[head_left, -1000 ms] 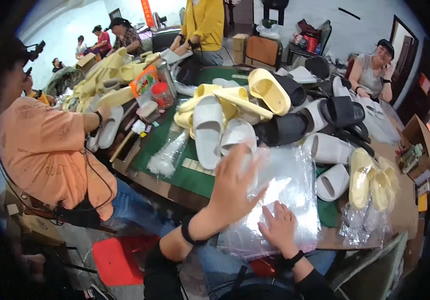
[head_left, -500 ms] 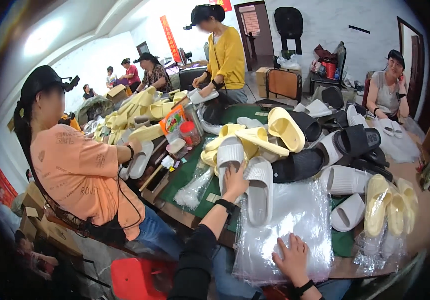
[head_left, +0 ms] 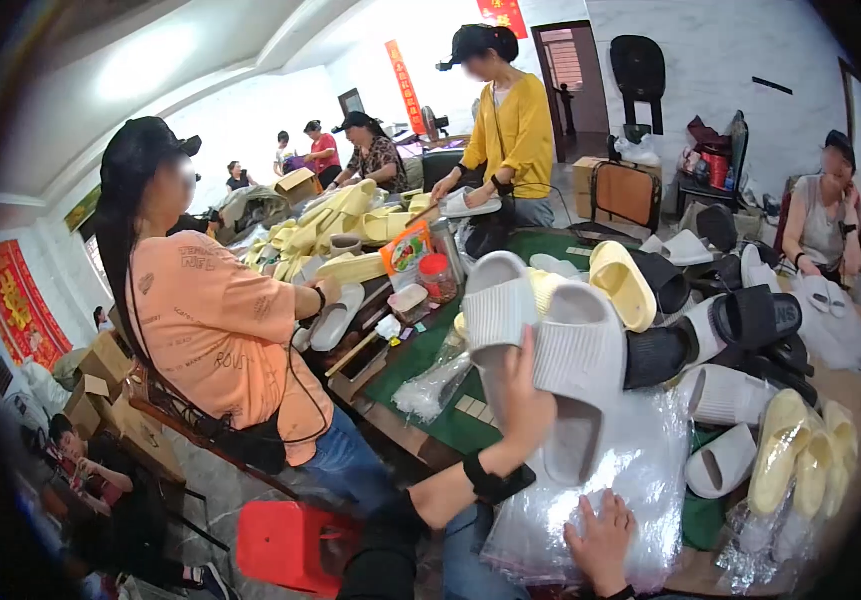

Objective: The recorder is packing sandals into plastic bags and placing them into a larger shipping sack.

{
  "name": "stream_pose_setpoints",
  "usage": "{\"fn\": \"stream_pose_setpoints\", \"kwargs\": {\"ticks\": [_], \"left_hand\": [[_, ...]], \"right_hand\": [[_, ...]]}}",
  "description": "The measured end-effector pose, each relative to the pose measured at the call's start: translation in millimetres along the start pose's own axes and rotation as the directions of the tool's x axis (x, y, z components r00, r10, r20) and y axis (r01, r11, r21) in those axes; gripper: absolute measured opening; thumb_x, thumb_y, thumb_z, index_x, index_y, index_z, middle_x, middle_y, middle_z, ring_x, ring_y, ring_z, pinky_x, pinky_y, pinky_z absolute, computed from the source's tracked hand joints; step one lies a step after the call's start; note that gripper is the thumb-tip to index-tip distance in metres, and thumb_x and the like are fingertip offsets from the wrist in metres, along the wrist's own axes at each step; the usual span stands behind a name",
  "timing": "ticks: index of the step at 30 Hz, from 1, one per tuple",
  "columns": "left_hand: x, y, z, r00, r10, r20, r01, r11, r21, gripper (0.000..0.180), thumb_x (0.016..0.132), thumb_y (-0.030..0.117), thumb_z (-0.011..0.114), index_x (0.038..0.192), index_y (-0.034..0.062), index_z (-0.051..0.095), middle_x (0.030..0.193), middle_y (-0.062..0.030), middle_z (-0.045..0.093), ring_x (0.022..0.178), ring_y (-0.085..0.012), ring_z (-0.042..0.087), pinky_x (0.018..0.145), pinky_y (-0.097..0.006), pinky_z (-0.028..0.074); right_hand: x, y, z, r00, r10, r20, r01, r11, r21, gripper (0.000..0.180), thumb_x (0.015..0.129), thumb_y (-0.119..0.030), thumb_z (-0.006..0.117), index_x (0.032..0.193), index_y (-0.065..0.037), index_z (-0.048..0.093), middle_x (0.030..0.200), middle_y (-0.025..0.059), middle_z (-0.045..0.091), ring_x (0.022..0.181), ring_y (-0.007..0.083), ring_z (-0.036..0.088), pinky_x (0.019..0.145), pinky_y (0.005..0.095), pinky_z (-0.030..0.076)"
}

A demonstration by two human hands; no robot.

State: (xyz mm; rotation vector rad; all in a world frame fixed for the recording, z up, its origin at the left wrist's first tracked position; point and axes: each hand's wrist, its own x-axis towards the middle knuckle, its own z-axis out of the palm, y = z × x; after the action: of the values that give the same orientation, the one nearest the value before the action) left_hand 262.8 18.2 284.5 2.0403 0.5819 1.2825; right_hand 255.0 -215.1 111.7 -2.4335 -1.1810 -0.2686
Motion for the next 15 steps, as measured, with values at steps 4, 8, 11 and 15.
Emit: {"fn": "stream_pose_setpoints", "kwargs": {"ticks": [4,8,11,15], "left_hand": [[-41,50,7,0.978,0.172,0.116,-0.149,0.971,-0.187,0.088,0.061,-0.017,0.037,0.146,0.0021,0.031,0.123,-0.0242,0.045,0.113,-0.0436,0.045,0.099,-0.038,0.036],[-99,59,42,0.913,0.125,0.389,-0.057,0.982,-0.183,0.087,0.065,-0.011,0.043,0.149,0.0028,0.024,0.122,-0.0246,0.040,0.108,-0.0463,0.044,0.097,-0.048,0.034],[-112,55,67,0.904,0.119,0.410,-0.104,0.993,-0.058,0.088,0.068,-0.007,0.045,0.150,0.0047,0.019,0.127,-0.0240,0.037,0.114,-0.0468,0.042,0.098,-0.052,0.033],[-101,42,102,0.756,-0.378,0.535,0.345,0.924,0.165,0.088,0.080,0.010,0.055,0.152,0.0088,0.004,0.132,-0.0229,0.037,0.122,-0.0470,0.039,0.101,-0.056,0.031]], "right_hand": [[-4,1,0,0.988,0.120,0.097,-0.123,0.992,0.017,0.047,0.079,-0.042,0.064,0.115,-0.012,0.065,0.123,0.0240,0.056,0.123,0.0425,0.041,0.103,0.0510,0.029],[-4,5,-2,0.974,0.113,0.196,-0.156,0.964,0.218,0.046,0.079,-0.042,0.064,0.114,-0.011,0.065,0.121,0.0228,0.057,0.122,0.0422,0.042,0.103,0.0499,0.031],[1,6,-4,0.957,0.109,0.270,-0.203,0.915,0.349,0.046,0.079,-0.041,0.064,0.113,-0.011,0.065,0.120,0.0219,0.058,0.121,0.0419,0.043,0.102,0.0490,0.032],[9,4,-1,0.928,0.106,0.358,-0.284,0.822,0.493,0.045,0.079,-0.041,0.064,0.112,-0.010,0.065,0.118,0.0208,0.060,0.120,0.0415,0.044,0.101,0.0479,0.034]]}}
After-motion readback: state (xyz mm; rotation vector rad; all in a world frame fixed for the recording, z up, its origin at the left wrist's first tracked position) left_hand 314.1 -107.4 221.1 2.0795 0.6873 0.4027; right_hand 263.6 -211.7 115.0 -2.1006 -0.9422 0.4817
